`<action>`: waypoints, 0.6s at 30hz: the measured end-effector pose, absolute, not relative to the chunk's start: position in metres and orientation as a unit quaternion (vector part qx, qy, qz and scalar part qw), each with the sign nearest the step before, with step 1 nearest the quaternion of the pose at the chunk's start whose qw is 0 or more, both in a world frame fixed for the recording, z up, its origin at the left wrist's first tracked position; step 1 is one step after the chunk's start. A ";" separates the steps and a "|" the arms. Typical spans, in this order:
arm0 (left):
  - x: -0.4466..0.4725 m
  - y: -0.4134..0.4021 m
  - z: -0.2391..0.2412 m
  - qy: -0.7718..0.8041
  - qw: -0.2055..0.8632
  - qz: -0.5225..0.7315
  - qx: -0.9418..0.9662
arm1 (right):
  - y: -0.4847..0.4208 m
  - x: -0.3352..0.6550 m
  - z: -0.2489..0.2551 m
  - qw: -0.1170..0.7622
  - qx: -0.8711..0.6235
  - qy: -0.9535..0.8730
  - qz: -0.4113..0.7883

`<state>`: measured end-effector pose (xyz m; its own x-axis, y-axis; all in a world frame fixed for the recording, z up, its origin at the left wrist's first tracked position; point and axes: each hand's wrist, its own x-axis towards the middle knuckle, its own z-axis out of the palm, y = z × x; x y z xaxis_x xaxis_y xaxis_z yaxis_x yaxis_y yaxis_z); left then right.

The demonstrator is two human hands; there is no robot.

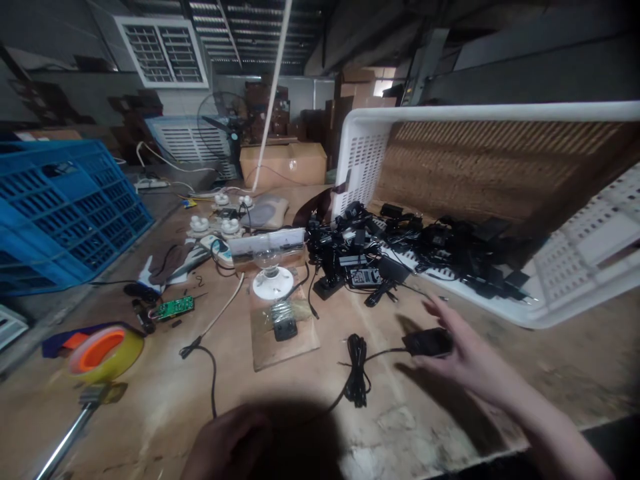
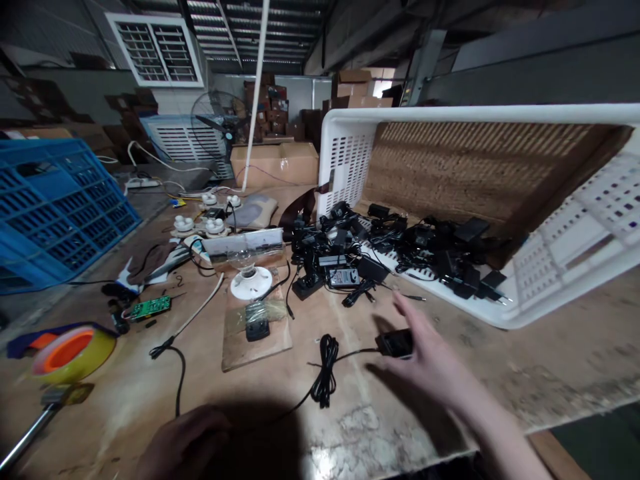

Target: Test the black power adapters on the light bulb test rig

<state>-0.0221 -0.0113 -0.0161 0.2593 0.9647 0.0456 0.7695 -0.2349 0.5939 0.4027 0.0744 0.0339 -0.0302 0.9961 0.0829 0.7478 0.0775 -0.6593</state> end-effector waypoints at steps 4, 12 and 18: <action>-0.027 -0.006 -0.009 0.593 0.241 0.204 0.741 | 0.088 0.477 0.003 0.279 -0.671 -0.615 0.305; -0.029 -0.010 -0.025 0.588 0.203 0.203 0.756 | 0.073 0.379 0.033 0.526 -0.512 -0.377 0.565; -0.025 -0.015 -0.025 0.601 0.185 0.213 0.748 | 0.084 0.233 0.039 0.439 -0.526 -0.626 0.372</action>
<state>-0.0248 -0.0147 -0.0245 0.1865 0.9778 0.0958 0.8196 -0.2086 0.5336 0.2326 0.0838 0.0395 -0.0605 0.9855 0.1587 0.3315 0.1698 -0.9280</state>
